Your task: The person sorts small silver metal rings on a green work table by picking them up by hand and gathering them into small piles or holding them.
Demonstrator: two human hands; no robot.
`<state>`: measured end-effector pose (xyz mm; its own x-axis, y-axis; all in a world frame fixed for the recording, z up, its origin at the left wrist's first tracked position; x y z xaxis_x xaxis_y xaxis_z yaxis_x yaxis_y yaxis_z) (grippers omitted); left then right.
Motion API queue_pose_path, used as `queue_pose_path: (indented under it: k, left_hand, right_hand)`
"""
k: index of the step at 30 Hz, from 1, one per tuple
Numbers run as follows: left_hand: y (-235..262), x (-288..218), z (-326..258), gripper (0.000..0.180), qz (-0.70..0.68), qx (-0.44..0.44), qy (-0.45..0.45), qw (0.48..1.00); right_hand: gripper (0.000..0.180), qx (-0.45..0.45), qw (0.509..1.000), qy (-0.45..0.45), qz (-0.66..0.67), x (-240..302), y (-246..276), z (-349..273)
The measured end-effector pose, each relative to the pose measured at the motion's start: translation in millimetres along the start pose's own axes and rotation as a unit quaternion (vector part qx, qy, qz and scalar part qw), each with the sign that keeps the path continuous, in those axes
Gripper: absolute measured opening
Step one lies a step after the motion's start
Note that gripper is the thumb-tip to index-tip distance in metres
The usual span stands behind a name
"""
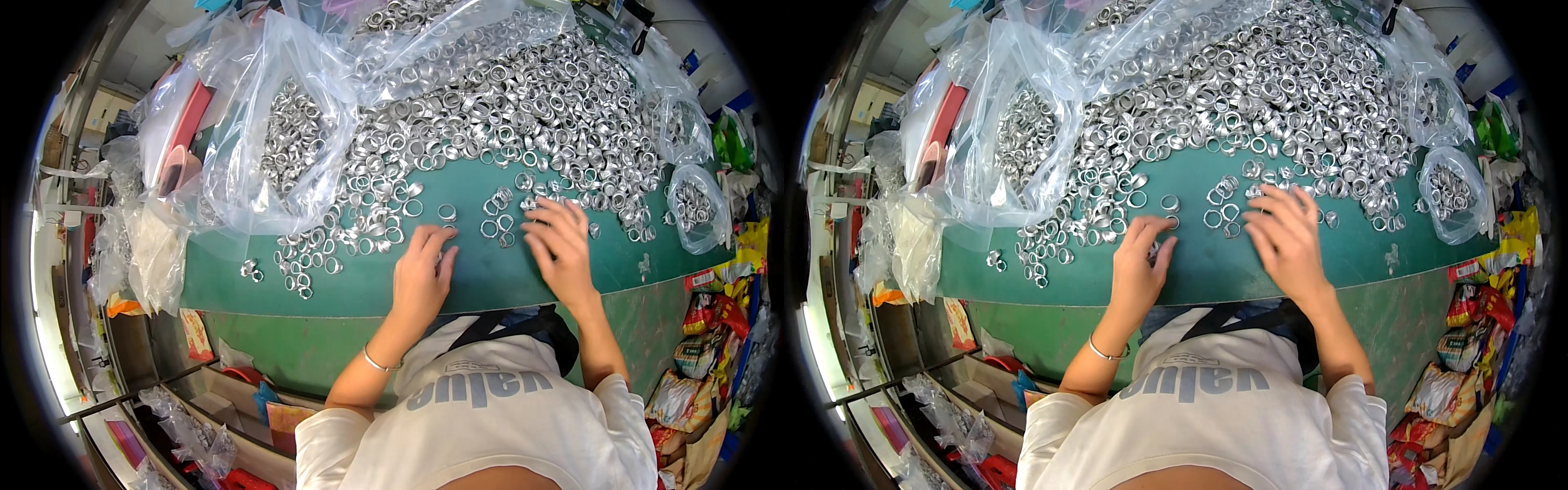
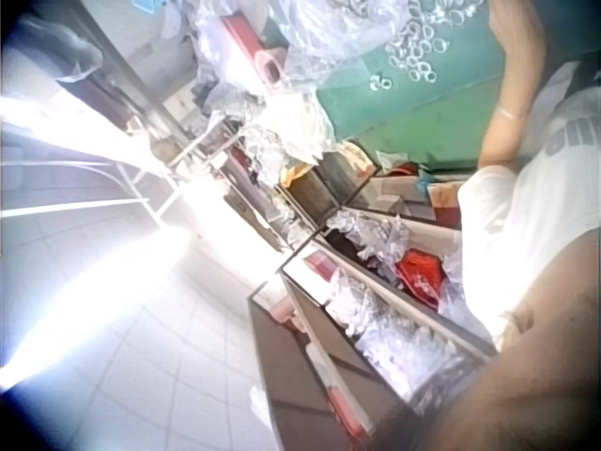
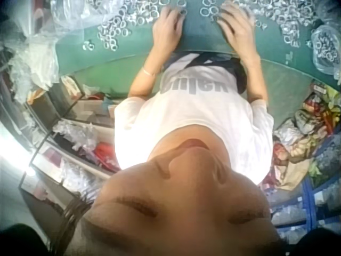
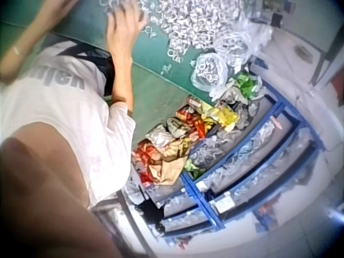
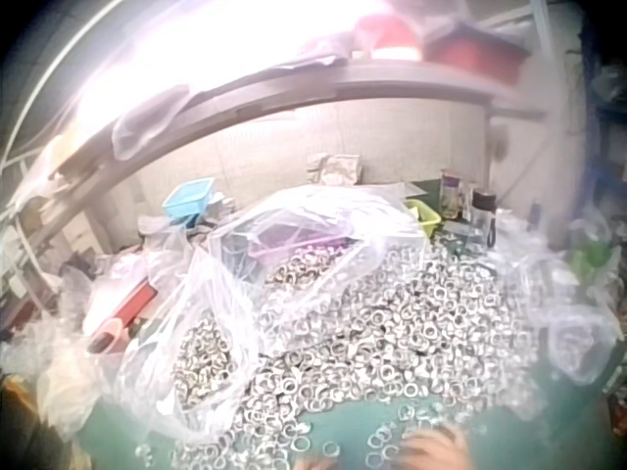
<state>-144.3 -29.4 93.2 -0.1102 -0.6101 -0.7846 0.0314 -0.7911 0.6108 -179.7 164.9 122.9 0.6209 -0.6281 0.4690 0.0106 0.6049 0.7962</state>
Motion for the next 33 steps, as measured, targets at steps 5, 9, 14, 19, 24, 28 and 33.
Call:
queue_pose_path:
  k: [5,9,14,19,24,28,33]
  left_hand:
    - [-44.8,19.6,-23.7,0.037,-0.622,0.204,0.238,0.718]
    - [-54.3,10.7,-25.3,0.059,-0.747,0.143,0.291,0.580]
    - [-57.9,-0.7,-24.3,0.060,-0.785,0.119,0.292,0.533]
    - [-67.7,-9.2,-27.1,0.063,-0.827,0.169,0.234,0.482]
    - [-67.3,-19.4,-29.2,0.059,-0.829,0.194,0.203,0.483]
    - [-67.4,-27.9,-26.8,0.056,-0.795,0.228,0.194,0.528]
    - [-68.8,-38.1,-23.2,0.061,-0.746,0.253,0.197,0.584]
  right_hand:
    - [0.017,-0.074,0.993,-0.083,0.025,-20.0,13.9,-0.9]
    - [0.020,-0.052,0.995,-0.069,0.055,-5.1,7.3,-2.3]
    - [0.027,-0.008,0.981,-0.061,0.183,16.5,-1.4,-1.4]
    - [0.042,0.072,0.981,-0.001,0.182,57.7,-20.3,4.4]
    - [0.042,0.060,0.984,0.005,0.169,50.5,-29.0,-4.1]
    - [0.036,0.022,0.946,-0.093,0.310,26.3,-28.1,-11.6]
    - [0.033,-0.051,0.704,-0.254,0.662,-7.8,-46.5,-23.9]
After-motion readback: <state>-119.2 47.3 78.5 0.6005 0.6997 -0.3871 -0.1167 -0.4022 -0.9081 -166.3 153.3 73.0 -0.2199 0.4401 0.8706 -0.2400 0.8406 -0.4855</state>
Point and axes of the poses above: each hand's wrist, its own z-axis towards the middle knuckle, its own y-axis out of the back of the hand, x = y × z, the point moved 8 cm from there along z, towards the middle knuckle, and after that the axes turned 5 degrees about x, right-handed, at the moved point
